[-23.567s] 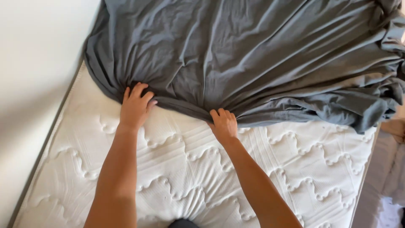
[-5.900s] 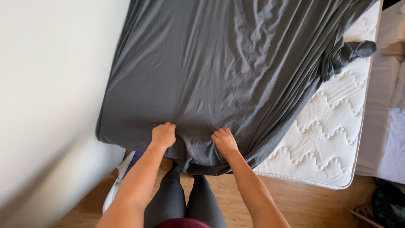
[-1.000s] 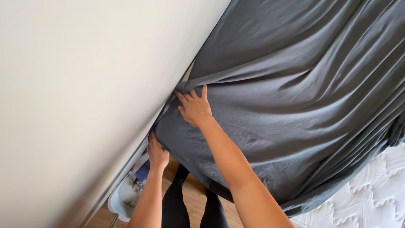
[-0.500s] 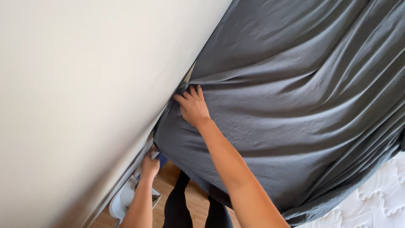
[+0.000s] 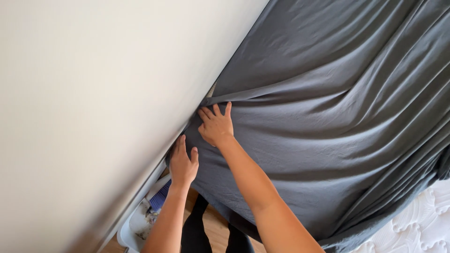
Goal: The person spreads a dark gray fitted sheet over a white mattress, tucking the edges under the mattress corners and smoothing the surface. The person moves around the bed to adjust the sheet on all sides.
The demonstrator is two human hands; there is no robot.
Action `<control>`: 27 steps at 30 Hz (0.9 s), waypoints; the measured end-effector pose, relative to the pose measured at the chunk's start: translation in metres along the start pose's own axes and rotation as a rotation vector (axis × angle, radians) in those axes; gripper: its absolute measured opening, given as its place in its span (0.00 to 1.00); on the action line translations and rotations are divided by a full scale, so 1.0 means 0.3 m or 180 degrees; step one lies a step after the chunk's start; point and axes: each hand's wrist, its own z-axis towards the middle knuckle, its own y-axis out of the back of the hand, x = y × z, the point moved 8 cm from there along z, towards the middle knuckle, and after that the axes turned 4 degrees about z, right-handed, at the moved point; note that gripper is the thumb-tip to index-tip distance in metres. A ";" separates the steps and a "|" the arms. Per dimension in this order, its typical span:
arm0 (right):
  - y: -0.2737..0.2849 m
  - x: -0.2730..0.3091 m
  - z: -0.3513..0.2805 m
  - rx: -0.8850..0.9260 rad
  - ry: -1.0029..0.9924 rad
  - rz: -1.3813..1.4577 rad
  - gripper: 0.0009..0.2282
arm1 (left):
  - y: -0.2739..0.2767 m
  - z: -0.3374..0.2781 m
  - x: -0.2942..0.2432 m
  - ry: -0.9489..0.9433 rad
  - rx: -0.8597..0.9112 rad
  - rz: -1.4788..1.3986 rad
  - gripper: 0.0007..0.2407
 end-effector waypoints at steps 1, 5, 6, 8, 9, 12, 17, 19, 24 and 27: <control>0.009 0.000 0.015 -0.0009 -0.0007 0.0005 0.28 | 0.020 0.013 0.000 -0.0012 -0.0002 0.0001 0.24; 0.030 0.014 0.044 0.0051 -0.0123 -0.0284 0.26 | -0.042 0.039 0.040 0.0303 0.0865 0.0188 0.29; 0.029 0.029 0.035 0.0103 -0.0179 -0.0515 0.25 | -0.078 0.023 0.072 0.0536 0.1248 0.0394 0.31; -0.031 0.039 0.108 0.0100 -0.0268 -0.0632 0.24 | -0.100 0.069 0.062 0.0552 0.1386 0.0707 0.32; -0.068 0.039 0.137 0.0124 -0.0321 -0.0735 0.24 | -0.113 0.078 0.059 0.0604 0.1536 0.1044 0.33; -0.065 0.072 0.121 -0.0355 0.0068 -0.0813 0.20 | -0.249 0.091 0.137 0.0552 0.1705 0.1168 0.35; -0.002 -0.038 -0.149 -0.0499 0.0669 -0.0006 0.19 | -0.184 0.131 0.102 0.0292 0.1969 0.1494 0.33; 0.026 -0.102 -0.231 -0.0648 0.0596 0.0240 0.18 | -0.176 0.169 0.062 0.0113 0.1992 0.1719 0.32; -0.010 -0.289 -0.434 -0.0703 -0.0048 0.0512 0.16 | -0.042 0.199 -0.108 -0.0740 0.1657 0.2270 0.12; -0.035 -0.389 -0.504 -0.0795 -0.0338 0.0517 0.14 | 0.075 0.254 -0.291 -0.0913 0.1345 0.1762 0.12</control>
